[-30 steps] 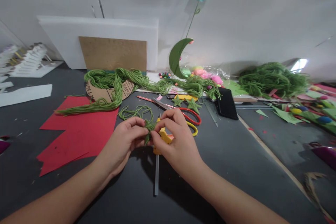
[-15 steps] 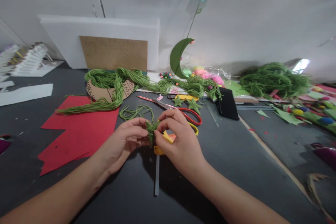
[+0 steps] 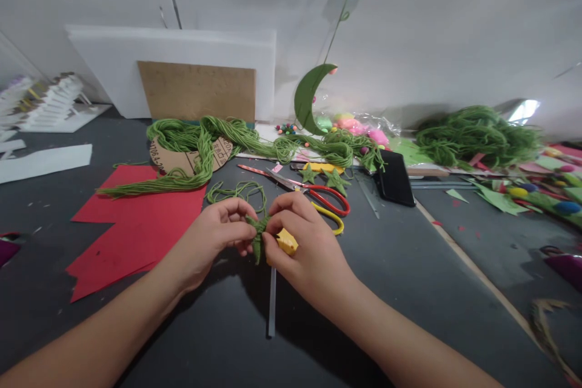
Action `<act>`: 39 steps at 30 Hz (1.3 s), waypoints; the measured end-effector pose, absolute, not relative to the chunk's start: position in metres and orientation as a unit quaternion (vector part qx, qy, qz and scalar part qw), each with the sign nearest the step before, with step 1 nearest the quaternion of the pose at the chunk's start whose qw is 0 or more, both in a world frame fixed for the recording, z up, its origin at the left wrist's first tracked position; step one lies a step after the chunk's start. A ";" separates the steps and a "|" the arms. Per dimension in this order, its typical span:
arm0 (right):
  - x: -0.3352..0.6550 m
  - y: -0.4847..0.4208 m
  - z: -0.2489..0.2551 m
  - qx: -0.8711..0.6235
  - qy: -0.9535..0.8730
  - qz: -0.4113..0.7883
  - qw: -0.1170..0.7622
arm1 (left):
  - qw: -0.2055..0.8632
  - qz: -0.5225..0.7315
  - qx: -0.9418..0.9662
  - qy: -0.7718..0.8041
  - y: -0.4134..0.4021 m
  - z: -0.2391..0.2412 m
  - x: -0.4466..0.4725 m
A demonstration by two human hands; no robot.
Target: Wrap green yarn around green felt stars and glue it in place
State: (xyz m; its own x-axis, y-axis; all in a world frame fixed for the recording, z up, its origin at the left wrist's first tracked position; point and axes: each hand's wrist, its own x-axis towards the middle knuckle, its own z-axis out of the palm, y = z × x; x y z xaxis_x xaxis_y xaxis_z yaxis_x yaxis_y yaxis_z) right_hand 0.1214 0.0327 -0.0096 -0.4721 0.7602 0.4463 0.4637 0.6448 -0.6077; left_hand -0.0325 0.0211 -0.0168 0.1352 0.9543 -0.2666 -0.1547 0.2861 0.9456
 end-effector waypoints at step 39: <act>0.130 0.041 -0.010 -0.269 -0.903 0.136 0.306 | 0.637 0.397 0.449 0.485 0.025 -0.017 -0.038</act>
State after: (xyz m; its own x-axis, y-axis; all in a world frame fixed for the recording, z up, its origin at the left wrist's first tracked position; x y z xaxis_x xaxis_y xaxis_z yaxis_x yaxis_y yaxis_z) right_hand 0.1296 0.0407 -0.0101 -0.6673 0.5695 0.4800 0.4032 0.8181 -0.4101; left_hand -0.0378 0.0245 -0.0166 0.2144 0.9411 -0.2615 -0.0695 0.2817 0.9570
